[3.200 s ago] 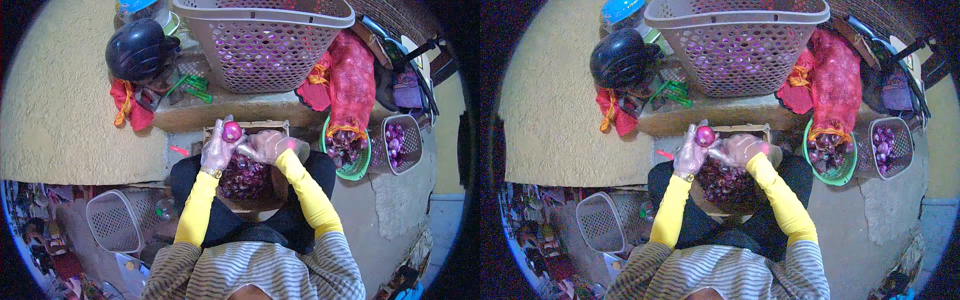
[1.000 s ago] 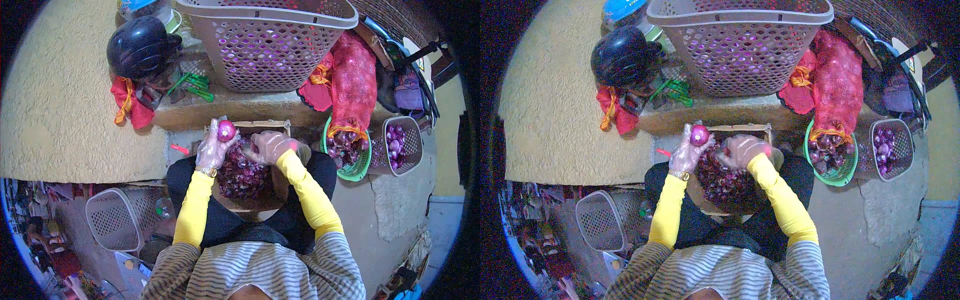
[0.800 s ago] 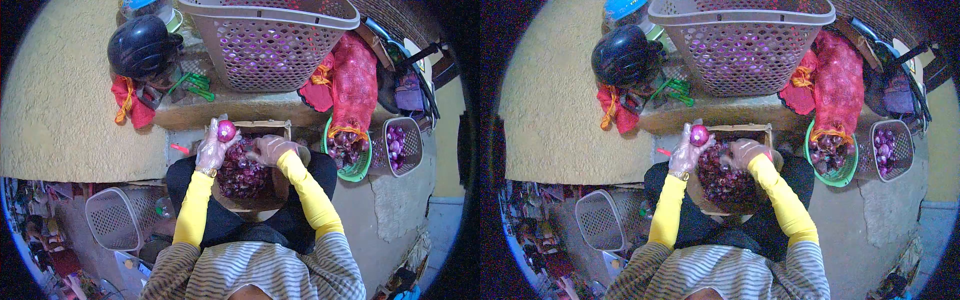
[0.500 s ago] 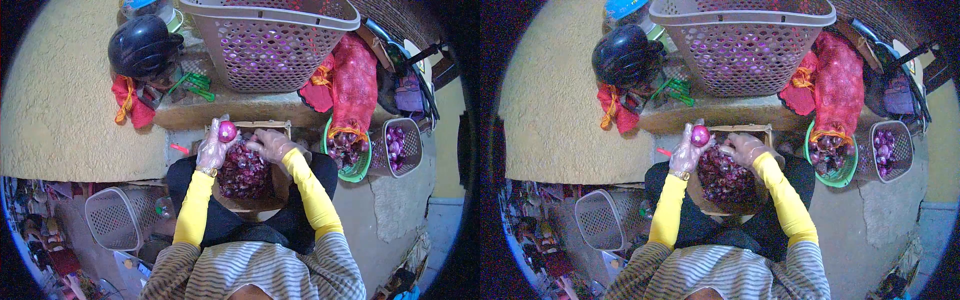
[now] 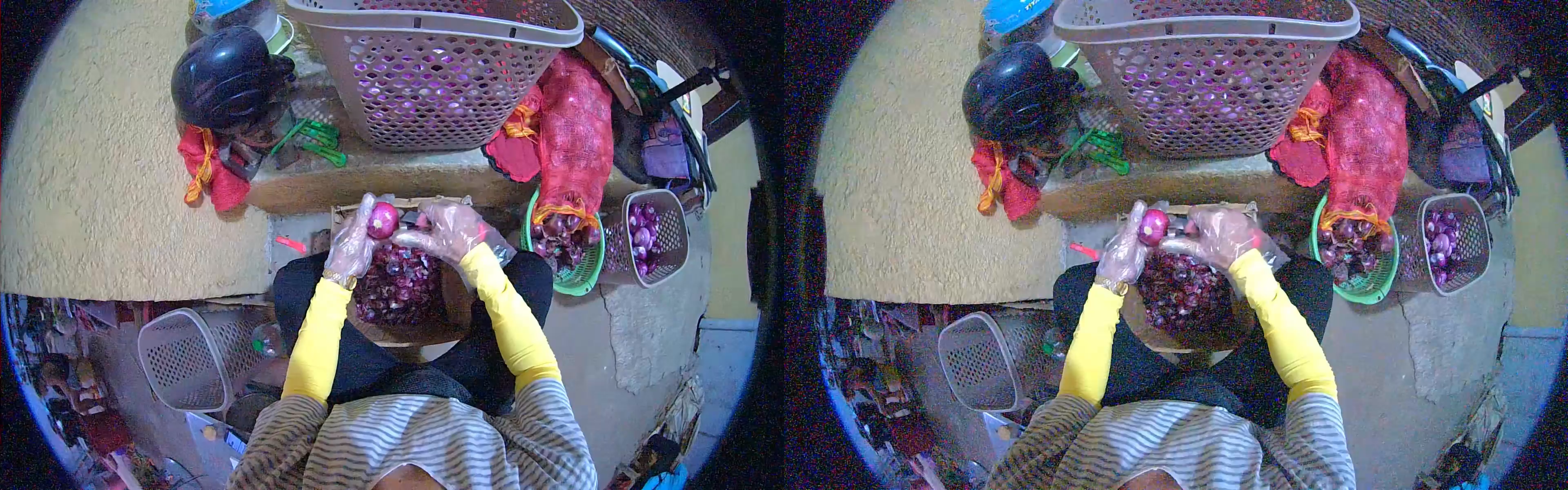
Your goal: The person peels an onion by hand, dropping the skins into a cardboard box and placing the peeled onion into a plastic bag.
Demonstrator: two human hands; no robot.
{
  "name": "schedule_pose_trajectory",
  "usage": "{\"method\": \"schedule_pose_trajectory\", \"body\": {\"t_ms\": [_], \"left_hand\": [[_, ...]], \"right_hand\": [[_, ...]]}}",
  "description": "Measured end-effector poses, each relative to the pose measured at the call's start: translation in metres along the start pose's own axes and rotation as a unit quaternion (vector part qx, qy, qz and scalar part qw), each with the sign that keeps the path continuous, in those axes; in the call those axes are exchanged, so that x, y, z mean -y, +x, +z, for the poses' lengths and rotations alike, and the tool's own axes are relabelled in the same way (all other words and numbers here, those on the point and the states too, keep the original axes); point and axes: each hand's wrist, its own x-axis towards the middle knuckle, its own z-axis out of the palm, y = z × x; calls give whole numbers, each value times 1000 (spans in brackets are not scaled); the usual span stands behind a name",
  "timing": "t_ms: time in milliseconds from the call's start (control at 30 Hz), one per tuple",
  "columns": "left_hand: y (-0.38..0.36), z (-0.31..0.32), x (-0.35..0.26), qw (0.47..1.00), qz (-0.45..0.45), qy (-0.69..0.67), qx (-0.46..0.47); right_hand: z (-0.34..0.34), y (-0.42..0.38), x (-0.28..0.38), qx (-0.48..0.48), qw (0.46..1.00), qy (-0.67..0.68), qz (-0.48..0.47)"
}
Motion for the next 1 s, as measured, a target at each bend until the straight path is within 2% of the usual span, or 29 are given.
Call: {"method": "schedule_pose_trajectory", "body": {"t_ms": [33,167,233,867,1000], "left_hand": [[3,0,6,1000,0,1,1],[12,0,22,999,-1,-40,21],[17,-2,20,988,-127,-90,11],[12,6,9,990,-115,-76,30],[11,5,8,991,-117,-67,17]], "right_hand": [[1,1,-1,-36,999,-20,-17],[-10,1,6,-12,999,-36,2],[-12,2,9,9,999,-35,11],[1,2,1,1,1000,-25,4],[1,3,5,41,998,-41,17]]}}
